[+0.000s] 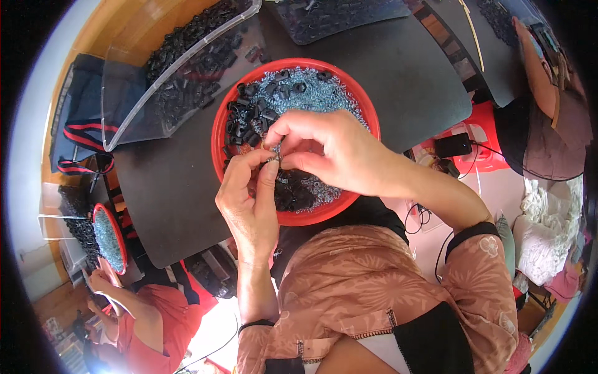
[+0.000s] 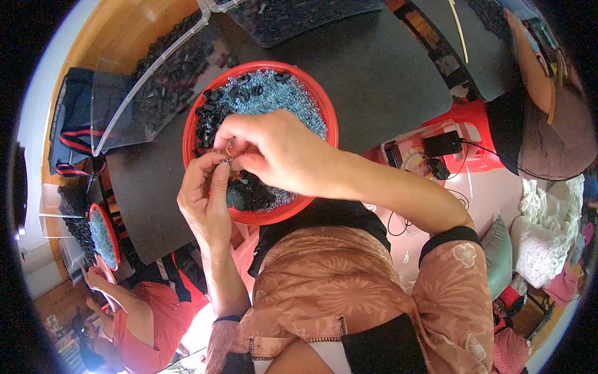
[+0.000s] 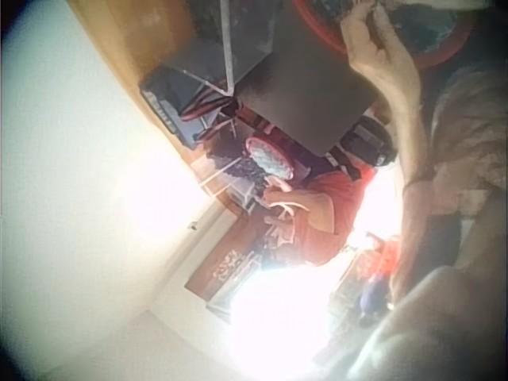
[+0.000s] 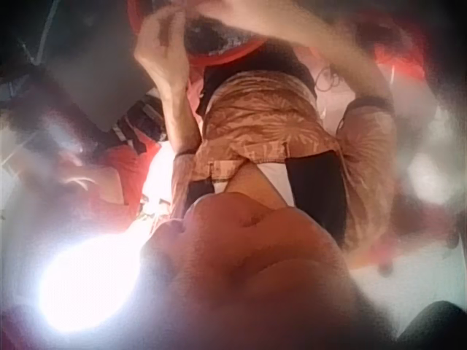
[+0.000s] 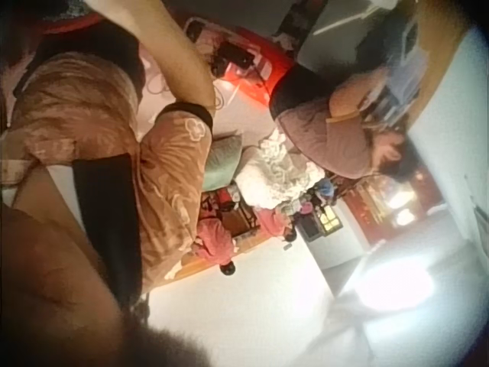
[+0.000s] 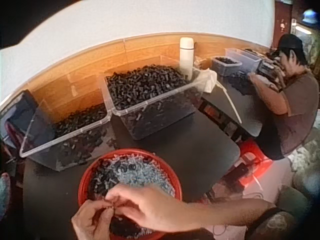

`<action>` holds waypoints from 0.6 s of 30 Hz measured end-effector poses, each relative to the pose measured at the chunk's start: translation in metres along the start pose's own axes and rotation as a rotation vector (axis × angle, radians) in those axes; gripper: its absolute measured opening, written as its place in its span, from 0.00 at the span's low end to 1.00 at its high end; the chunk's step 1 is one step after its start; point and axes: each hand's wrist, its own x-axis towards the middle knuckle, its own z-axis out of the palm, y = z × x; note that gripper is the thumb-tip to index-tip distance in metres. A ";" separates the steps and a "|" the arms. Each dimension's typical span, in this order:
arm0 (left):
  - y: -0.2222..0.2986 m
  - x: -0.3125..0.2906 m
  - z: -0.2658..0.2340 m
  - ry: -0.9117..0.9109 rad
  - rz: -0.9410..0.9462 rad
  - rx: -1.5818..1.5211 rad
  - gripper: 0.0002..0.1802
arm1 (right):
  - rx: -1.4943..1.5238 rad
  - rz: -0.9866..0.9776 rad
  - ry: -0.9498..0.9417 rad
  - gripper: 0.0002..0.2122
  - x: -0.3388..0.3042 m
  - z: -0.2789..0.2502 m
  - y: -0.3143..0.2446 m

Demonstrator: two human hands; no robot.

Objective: The person assembles cord locks by hand, taking plastic pieces and metal springs from a tray and inserting the springs into the plastic components.

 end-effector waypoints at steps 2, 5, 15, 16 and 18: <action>0.001 -0.001 0.001 0.005 -0.002 0.006 0.04 | -0.483 -0.297 0.122 0.07 -0.004 0.002 -0.002; 0.000 0.000 -0.001 0.011 -0.102 -0.044 0.04 | -0.742 -0.419 0.103 0.08 -0.005 -0.007 -0.011; 0.002 -0.001 -0.013 -0.142 -0.292 -0.364 0.07 | -0.454 -0.321 0.022 0.08 -0.005 -0.005 -0.004; 0.001 -0.001 -0.013 -0.159 -0.323 -0.426 0.08 | -0.399 -0.312 0.053 0.07 -0.004 -0.004 -0.003; 0.004 -0.002 -0.011 -0.145 -0.356 -0.520 0.08 | -0.343 -0.306 0.081 0.07 -0.003 -0.002 -0.004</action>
